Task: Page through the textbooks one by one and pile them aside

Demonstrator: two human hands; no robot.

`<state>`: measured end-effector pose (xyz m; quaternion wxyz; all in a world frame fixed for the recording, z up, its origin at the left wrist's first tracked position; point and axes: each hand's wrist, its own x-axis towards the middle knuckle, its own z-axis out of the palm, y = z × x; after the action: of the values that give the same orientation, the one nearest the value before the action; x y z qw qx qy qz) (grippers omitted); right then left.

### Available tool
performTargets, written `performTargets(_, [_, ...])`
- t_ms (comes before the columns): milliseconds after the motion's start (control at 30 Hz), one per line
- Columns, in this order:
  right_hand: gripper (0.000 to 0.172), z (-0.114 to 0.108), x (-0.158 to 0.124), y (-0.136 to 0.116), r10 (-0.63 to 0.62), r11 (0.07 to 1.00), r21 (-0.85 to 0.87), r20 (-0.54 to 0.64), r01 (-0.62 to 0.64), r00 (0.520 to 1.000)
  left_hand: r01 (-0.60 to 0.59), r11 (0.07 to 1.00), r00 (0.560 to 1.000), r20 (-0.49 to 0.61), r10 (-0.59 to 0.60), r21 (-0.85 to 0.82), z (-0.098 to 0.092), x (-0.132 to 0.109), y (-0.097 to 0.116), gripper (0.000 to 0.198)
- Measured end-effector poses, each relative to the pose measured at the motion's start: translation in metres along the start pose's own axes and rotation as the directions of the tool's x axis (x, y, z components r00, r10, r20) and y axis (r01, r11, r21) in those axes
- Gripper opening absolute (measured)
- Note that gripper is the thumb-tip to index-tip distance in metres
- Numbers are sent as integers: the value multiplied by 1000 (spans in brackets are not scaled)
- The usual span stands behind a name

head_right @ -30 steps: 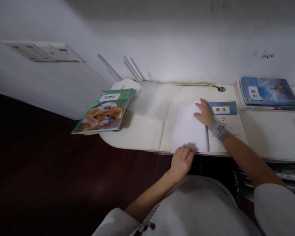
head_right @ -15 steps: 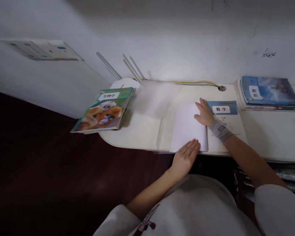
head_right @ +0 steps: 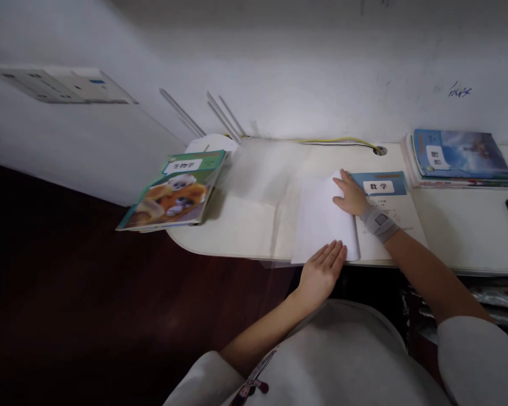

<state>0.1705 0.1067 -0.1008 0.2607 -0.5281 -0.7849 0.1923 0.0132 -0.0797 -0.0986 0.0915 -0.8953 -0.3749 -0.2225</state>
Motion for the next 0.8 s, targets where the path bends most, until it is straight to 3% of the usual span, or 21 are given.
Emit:
performTargets(267, [68, 5, -1, -4, 1, 996, -92, -12, -2, 1000, 21, 999, 997, 76, -23, 26, -5, -3, -9, 29])
performTargets(533, [64, 11, 3, -1, 61, 994, -89, -101, -70, 993, 5, 998, 1000, 1, -5, 65, -7, 6, 0, 34])
performTargets(633, [61, 12, 4, 0, 47, 993, -102, -75, -55, 996, -32, 998, 999, -10, 32, 57, -5, 8, -1, 32])
performTargets(800, [62, 10, 3, -2, 2, 992, -126, 18, 0, 1000, -21, 998, 997, 71, 17, 52, -4, 0, -13, 33])
